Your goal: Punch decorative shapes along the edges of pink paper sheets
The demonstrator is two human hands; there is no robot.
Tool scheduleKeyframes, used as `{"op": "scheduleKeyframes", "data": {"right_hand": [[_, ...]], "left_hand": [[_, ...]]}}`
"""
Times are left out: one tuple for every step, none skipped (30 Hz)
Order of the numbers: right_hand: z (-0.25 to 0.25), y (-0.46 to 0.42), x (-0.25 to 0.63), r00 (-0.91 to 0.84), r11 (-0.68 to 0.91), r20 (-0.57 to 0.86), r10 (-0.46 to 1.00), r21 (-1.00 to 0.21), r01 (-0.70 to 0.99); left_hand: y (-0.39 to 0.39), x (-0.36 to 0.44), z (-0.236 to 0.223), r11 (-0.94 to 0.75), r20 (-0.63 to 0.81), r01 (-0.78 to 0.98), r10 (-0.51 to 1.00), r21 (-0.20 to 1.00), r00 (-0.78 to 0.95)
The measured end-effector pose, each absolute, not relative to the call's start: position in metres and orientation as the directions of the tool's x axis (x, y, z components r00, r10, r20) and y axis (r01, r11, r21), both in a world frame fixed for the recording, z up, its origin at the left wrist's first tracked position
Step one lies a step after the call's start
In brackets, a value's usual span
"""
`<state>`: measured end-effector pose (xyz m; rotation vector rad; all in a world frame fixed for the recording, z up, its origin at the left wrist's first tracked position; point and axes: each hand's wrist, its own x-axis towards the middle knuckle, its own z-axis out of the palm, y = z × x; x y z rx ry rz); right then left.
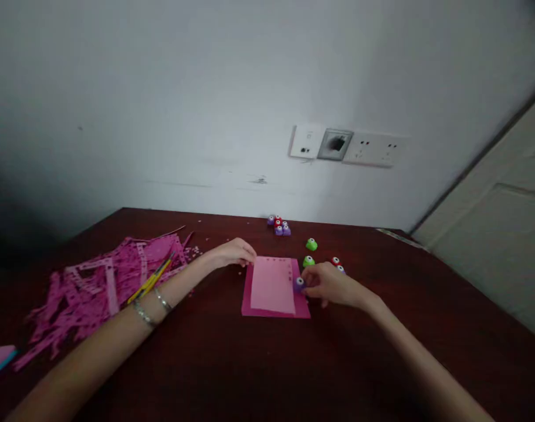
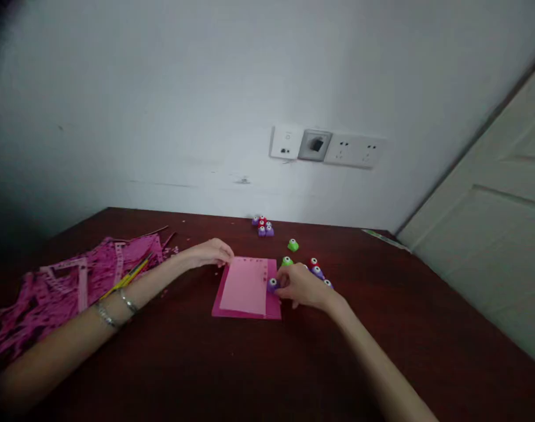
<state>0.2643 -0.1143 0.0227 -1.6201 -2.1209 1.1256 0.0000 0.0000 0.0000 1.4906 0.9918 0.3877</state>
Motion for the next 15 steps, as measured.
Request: {"op": "scheduleKeyframes", "data": {"right_hand": [[0.0226,-0.1152,0.2643,-0.353,0.086,-0.248,0.902,-0.698,0.711],[0.0226,-0.116,0.2642,-0.353,0.086,-0.247,0.902,-0.701,0.708],[0.0227,-0.1165,0.2641,-0.353,0.084,-0.247,0.902,-0.703,0.706],[0.0229,-0.1168,0.264,-0.354,0.083,-0.248,0.902,-0.705,0.704],[0.0232,-0.1168,0.2639,-0.355,0.08,-0.249,0.901,-0.709,0.701],[0.0235,-0.1165,0.2637,-0.356,0.077,-0.252,0.9,-0.712,0.698],[0.0238,-0.1161,0.2636,-0.356,0.073,-0.256,0.899,-0.714,0.697],[0.0241,-0.1156,0.2636,-0.357,0.07,-0.261,0.897,-0.714,0.697],[0.0242,-0.1151,0.2637,-0.358,0.07,-0.264,0.896,-0.712,0.698],[0.0242,-0.1147,0.2638,-0.358,0.07,-0.265,0.895,-0.71,0.7],[0.0241,-0.1144,0.264,-0.358,0.073,-0.264,0.896,-0.707,0.703],[0.0239,-0.1143,0.2643,-0.357,0.075,-0.262,0.896,-0.705,0.705],[0.0237,-0.1143,0.2645,-0.357,0.077,-0.261,0.897,-0.703,0.707],[0.0236,-0.1145,0.2648,-0.356,0.077,-0.26,0.898,-0.703,0.707],[0.0234,-0.1146,0.265,-0.355,0.076,-0.259,0.898,-0.704,0.707]], "left_hand": [[0.0,-0.0001,0.0,0.109,-0.307,0.352,0.759,0.93,0.574],[0.0,-0.0002,0.0001,0.109,-0.308,0.354,0.759,0.929,0.574],[0.0,-0.0002,0.0001,0.11,-0.309,0.355,0.759,0.928,0.573],[0.0,-0.0002,0.0002,0.112,-0.311,0.356,0.759,0.928,0.572],[0.0001,-0.0002,0.0003,0.116,-0.315,0.357,0.758,0.927,0.571],[0.0001,-0.0001,0.0005,0.121,-0.318,0.356,0.758,0.926,0.57],[0.0002,0.0001,0.0006,0.127,-0.322,0.355,0.757,0.926,0.568],[0.0003,0.0003,0.0008,0.133,-0.325,0.353,0.757,0.926,0.567],[0.0003,0.0005,0.001,0.137,-0.327,0.352,0.756,0.926,0.567],[0.0003,0.0008,0.0012,0.141,-0.33,0.351,0.755,0.926,0.567],[0.0003,0.001,0.0015,0.143,-0.331,0.351,0.755,0.925,0.566],[0.0001,0.0011,0.0019,0.144,-0.332,0.351,0.756,0.925,0.564],[-0.0002,0.0012,0.0024,0.146,-0.333,0.352,0.756,0.925,0.564],[-0.0005,0.0013,0.003,0.148,-0.335,0.352,0.756,0.924,0.562],[-0.001,0.0014,0.0037,0.15,-0.336,0.351,0.756,0.924,0.561]]}}
